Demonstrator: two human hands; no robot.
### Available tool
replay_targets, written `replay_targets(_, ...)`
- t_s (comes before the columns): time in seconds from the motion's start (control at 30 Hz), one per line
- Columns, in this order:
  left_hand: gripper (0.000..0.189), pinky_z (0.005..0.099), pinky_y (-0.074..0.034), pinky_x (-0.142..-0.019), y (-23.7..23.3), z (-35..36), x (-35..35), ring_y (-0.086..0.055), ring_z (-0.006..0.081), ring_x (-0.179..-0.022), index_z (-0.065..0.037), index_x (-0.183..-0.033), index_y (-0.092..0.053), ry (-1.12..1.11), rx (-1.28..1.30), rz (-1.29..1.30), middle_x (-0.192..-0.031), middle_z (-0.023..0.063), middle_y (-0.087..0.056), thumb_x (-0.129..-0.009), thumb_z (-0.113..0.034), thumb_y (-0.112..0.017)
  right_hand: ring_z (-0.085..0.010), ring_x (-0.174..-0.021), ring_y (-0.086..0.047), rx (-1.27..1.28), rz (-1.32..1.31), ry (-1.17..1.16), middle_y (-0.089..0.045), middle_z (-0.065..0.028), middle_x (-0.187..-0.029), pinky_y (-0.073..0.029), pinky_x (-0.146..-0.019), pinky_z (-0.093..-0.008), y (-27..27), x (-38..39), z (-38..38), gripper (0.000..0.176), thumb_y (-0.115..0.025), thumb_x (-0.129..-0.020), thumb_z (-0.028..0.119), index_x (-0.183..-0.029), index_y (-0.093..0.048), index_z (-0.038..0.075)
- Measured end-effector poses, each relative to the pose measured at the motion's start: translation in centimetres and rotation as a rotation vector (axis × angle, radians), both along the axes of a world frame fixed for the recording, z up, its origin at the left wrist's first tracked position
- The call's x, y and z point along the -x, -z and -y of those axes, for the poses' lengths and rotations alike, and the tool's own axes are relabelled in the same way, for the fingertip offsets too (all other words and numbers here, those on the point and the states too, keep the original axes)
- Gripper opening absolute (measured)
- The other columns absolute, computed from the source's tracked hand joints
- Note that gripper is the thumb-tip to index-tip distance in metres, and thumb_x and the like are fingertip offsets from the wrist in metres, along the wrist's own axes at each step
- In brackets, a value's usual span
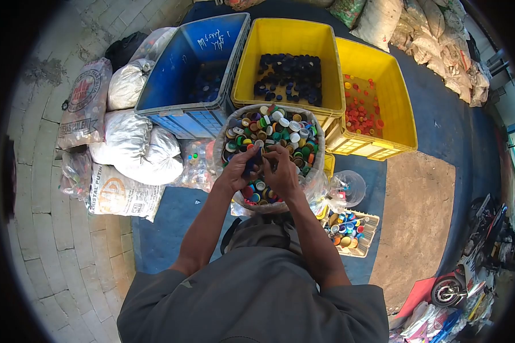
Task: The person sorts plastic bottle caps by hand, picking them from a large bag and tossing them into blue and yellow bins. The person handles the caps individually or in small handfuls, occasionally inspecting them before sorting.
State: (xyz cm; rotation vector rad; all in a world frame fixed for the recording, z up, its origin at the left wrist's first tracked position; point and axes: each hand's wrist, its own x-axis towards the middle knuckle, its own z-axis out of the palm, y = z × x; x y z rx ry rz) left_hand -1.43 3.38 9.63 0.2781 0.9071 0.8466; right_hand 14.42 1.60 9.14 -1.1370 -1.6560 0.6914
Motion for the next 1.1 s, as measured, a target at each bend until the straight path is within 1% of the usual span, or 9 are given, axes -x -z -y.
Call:
replay_targets(0.17, 0.024, 0.0159, -0.041, -0.043, 0.0, -0.1, 0.0, -0.052, 0.004, -0.055, -0.007, -0.09, -0.063, -0.031, -0.003, 0.034, -0.076, -0.0005, -0.061, -0.087, -0.03, -0.071, -0.0302, -0.08, -0.07, 0.023, -0.058, -0.003, -0.068, -0.0163, -0.096, -0.054, -0.069, -0.0367, 1.0, -0.2, -0.1, 0.039, -0.065, -0.083, 0.002, -0.115, -0.042, 0.001)
replay_targets(0.4, 0.025, 0.0191, -0.048, -0.048, 0.9, -0.1, 1.3, -0.056, 0.0072, -0.063, -0.006, -0.109, -0.058, -0.079, 0.07, 0.211, -0.089, 0.0034, -0.063, -0.091, -0.024, -0.06, -0.0188, -0.079, -0.068, 0.038, -0.036, 0.148, -0.065, -0.0085, -0.094, -0.051, -0.067, -0.0307, 0.0, -2.1, -1.2, 0.025, -0.066, -0.083, 0.001, -0.104, -0.051, -0.001)
replay_targets(0.5, 0.027, 0.0229, -0.049, -0.053, 1.7, 0.0, 1.6, -0.056, 0.0093, -0.067, -0.005, -0.112, -0.059, -0.106, 0.047, 0.282, -0.092, 0.0048, -0.064, -0.093, -0.025, -0.054, -0.0156, -0.075, -0.065, 0.128, -0.099, 0.2, -0.064, -0.0072, -0.093, -0.05, -0.066, -0.029, 1.0, -2.4, -1.2, 0.026, -0.066, -0.084, 0.003, -0.105, -0.051, -0.001)
replay_targets(0.57, 0.031, 0.0254, -0.051, -0.057, 1.7, 0.4, 1.6, -0.058, 0.0113, -0.07, -0.005, -0.117, -0.059, -0.108, -0.015, 0.322, -0.096, 0.0063, -0.064, -0.095, -0.026, -0.05, -0.0148, -0.08, -0.063, 0.373, -0.277, 0.224, -0.063, -0.0078, -0.096, -0.048, -0.067, -0.0282, 1.5, -2.7, -1.1, 0.026, -0.064, -0.083, 0.0, -0.105, -0.052, 0.0)
replay_targets(0.7, 0.037, 0.0341, -0.056, -0.071, 1.9, 0.8, 1.4, -0.062, 0.0204, -0.081, -0.003, -0.124, -0.055, -0.194, -0.007, 0.388, -0.104, 0.0133, -0.062, -0.094, -0.023, -0.046, -0.0179, -0.095, -0.06, 0.827, -1.006, 0.044, -0.057, -0.0116, -0.109, -0.051, -0.073, -0.0296, 2.3, -3.9, -0.6, 0.035, -0.054, -0.077, -0.011, -0.11, -0.051, 0.001)
replay_targets(0.8, 0.039, 0.042, -0.054, -0.086, 1.7, 1.0, 1.3, -0.062, 0.029, -0.095, 0.0, -0.126, -0.052, -0.249, -0.024, 0.513, -0.11, 0.0187, -0.06, -0.091, -0.016, -0.045, -0.0225, -0.103, -0.058, 0.668, -0.649, -0.085, -0.053, -0.0147, -0.116, -0.056, -0.082, -0.0332, 2.4, -3.1, 0.7, 0.048, -0.043, -0.069, -0.017, -0.114, -0.047, -0.001)
replay_targets(0.9, 0.041, 0.047, -0.048, -0.098, 1.5, 1.3, 0.8, -0.058, 0.0347, -0.108, 0.002, -0.127, -0.049, -0.283, -0.08, 0.582, -0.115, 0.0219, -0.058, -0.087, -0.009, -0.044, -0.0263, -0.104, -0.058, 0.951, -1.107, -0.005, -0.052, -0.0167, -0.118, -0.058, -0.087, -0.0345, 1.5, -2.4, 0.6, 0.052, -0.039, -0.067, -0.02, -0.117, -0.044, -0.003)
replay_targets(1.03, 0.044, 0.0488, -0.043, -0.105, 1.8, 1.0, 0.4, -0.054, 0.0366, -0.117, 0.002, -0.128, -0.047, -0.267, -0.083, 0.606, -0.12, 0.0229, -0.055, -0.085, -0.002, -0.043, -0.0254, -0.103, -0.061, 0.842, -1.061, 0.077, -0.054, -0.0166, -0.116, -0.057, -0.08, -0.0292, 1.4, -1.4, 1.1, 0.048, -0.039, -0.071, -0.018, -0.116, -0.046, -0.003)
replay_targets(1.1, 0.043, 0.0487, -0.042, -0.105, 1.8, 0.7, 0.2, -0.053, 0.0365, -0.118, 0.002, -0.129, -0.046, -0.267, -0.078, 0.583, -0.121, 0.0226, -0.055, -0.086, -0.001, -0.043, -0.0255, -0.105, -0.06, 0.8, -0.998, 0.097, -0.054, -0.0159, -0.115, -0.056, -0.087, -0.0341, 0.9, -1.3, 1.3, 0.047, -0.04, -0.073, -0.015, -0.118, -0.045, -0.003)
